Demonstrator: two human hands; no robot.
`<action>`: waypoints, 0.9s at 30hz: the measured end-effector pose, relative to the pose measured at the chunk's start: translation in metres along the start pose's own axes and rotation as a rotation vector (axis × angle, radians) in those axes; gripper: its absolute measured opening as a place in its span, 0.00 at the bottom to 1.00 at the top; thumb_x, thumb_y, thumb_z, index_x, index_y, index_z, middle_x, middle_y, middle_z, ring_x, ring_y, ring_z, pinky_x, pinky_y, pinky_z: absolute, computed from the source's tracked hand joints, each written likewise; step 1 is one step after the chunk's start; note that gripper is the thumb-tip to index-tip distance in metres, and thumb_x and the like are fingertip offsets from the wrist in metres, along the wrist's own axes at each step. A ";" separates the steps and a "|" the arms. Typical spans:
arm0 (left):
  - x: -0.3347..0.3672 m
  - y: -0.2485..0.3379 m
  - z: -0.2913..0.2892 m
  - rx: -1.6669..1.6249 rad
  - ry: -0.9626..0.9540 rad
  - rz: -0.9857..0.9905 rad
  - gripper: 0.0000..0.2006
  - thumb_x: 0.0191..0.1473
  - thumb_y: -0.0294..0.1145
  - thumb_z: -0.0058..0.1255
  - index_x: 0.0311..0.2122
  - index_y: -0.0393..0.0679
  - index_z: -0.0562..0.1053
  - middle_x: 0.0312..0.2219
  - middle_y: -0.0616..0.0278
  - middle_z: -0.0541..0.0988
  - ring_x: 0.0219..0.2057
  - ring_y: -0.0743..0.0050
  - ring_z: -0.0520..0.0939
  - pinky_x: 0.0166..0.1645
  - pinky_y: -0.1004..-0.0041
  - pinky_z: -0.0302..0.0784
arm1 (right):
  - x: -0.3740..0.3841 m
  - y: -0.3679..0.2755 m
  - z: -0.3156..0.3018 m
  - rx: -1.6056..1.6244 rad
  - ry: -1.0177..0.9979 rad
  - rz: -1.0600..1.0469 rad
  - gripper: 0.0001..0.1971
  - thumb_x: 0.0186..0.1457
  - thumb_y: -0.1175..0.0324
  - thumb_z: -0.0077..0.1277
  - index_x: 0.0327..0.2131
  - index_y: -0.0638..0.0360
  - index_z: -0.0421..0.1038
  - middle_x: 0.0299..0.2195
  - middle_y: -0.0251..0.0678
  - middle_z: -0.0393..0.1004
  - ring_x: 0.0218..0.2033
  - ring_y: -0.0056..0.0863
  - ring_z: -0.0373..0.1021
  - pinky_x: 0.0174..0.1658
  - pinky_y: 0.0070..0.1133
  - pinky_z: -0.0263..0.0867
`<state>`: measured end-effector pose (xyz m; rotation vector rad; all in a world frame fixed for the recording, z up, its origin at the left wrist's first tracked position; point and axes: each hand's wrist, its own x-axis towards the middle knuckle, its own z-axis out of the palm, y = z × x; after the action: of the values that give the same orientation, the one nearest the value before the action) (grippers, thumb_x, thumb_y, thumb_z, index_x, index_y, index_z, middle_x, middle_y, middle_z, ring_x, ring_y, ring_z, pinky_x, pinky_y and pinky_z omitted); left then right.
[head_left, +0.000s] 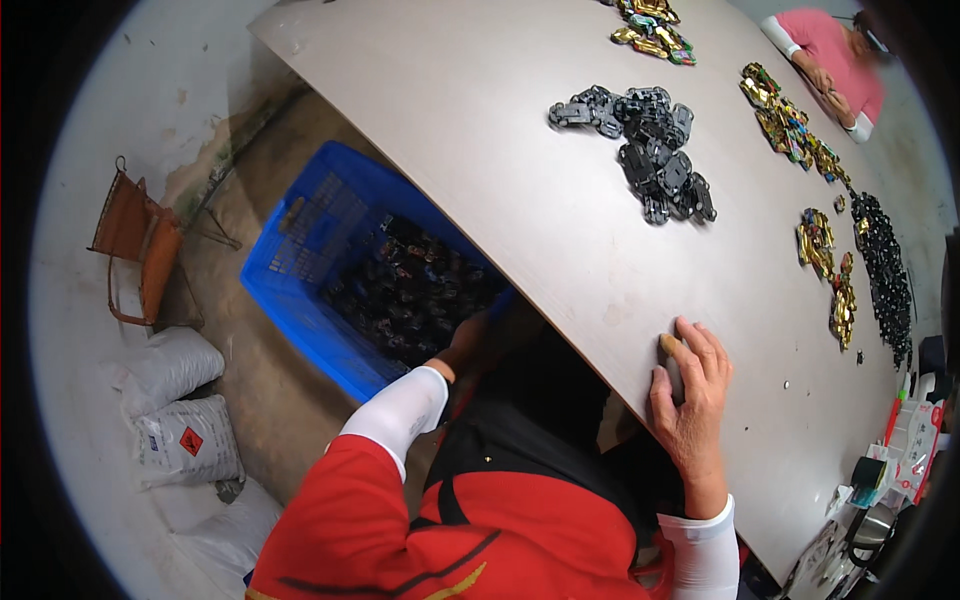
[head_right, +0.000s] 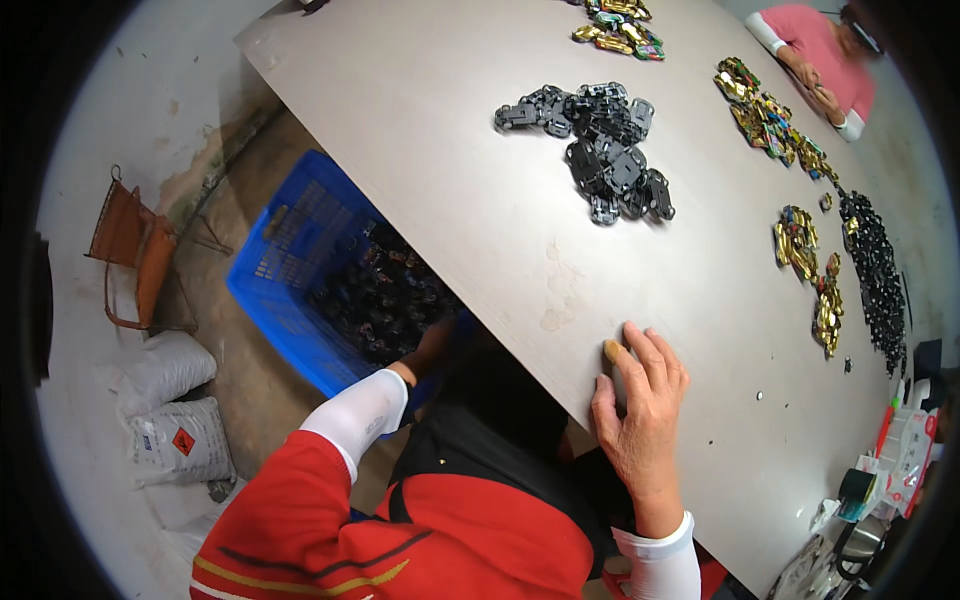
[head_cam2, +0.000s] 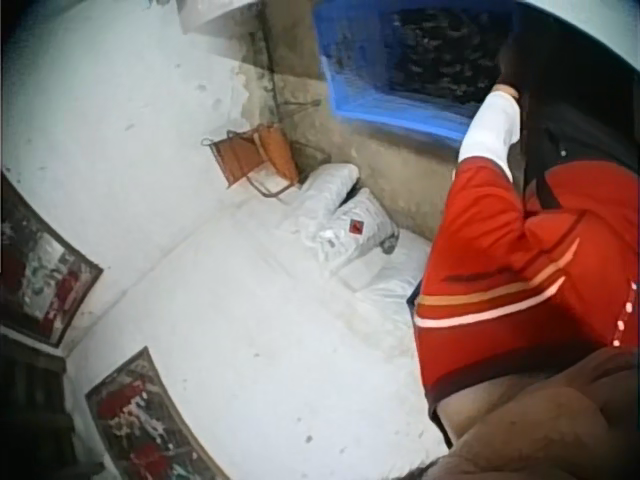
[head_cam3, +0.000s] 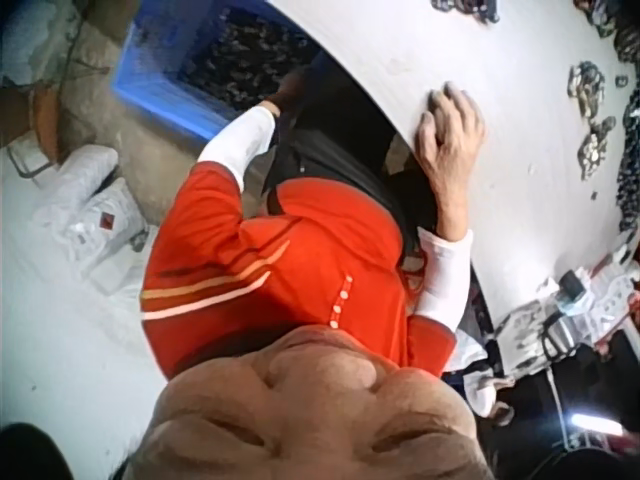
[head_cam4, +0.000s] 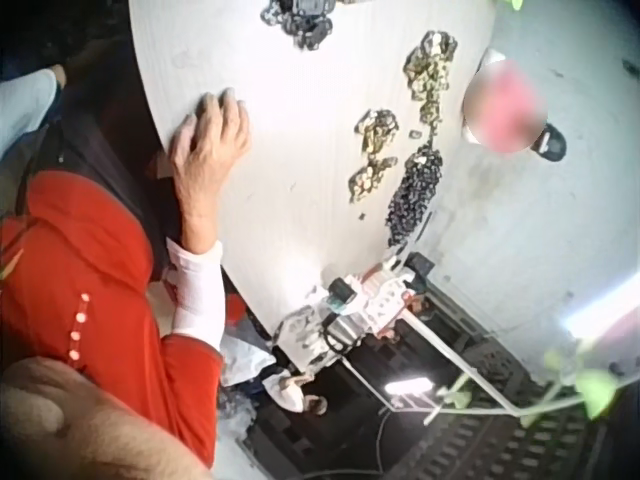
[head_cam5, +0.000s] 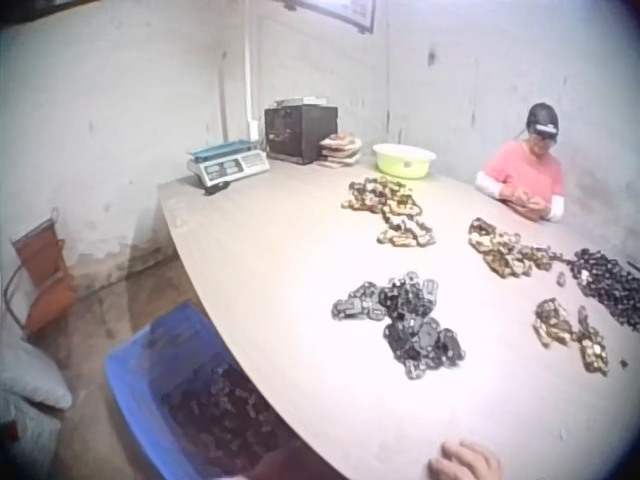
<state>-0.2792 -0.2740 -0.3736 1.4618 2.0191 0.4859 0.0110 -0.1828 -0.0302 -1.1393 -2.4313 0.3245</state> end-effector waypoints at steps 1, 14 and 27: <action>0.009 0.007 0.002 0.018 -0.023 -0.015 0.25 0.46 0.38 0.57 0.49 0.40 0.68 0.40 0.44 0.76 0.44 0.44 0.77 0.46 0.55 0.74 | 0.000 -0.001 0.000 -0.005 -0.002 0.005 0.16 0.45 0.77 0.52 0.41 0.60 0.71 0.52 0.40 0.68 0.55 0.42 0.61 0.57 0.34 0.53; 0.000 -0.022 0.072 0.136 -0.247 0.178 0.20 0.60 0.31 0.34 0.58 0.45 0.63 0.52 0.54 0.71 0.51 0.59 0.74 0.54 0.65 0.70 | -0.002 0.001 -0.008 -0.003 -0.020 0.009 0.17 0.46 0.76 0.54 0.43 0.59 0.71 0.52 0.39 0.68 0.55 0.42 0.61 0.56 0.34 0.54; -0.055 0.133 -0.185 0.043 -0.718 0.136 0.17 0.55 0.39 0.51 0.44 0.37 0.75 0.36 0.53 0.80 0.38 0.63 0.81 0.43 0.71 0.75 | 0.124 0.080 -0.001 0.137 0.269 -0.003 0.14 0.48 0.74 0.54 0.42 0.60 0.72 0.39 0.41 0.74 0.46 0.40 0.68 0.50 0.29 0.64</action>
<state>-0.2909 -0.2736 -0.1391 1.5205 1.3729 -0.0447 -0.0046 -0.0363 -0.0251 -1.0464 -2.1423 0.3102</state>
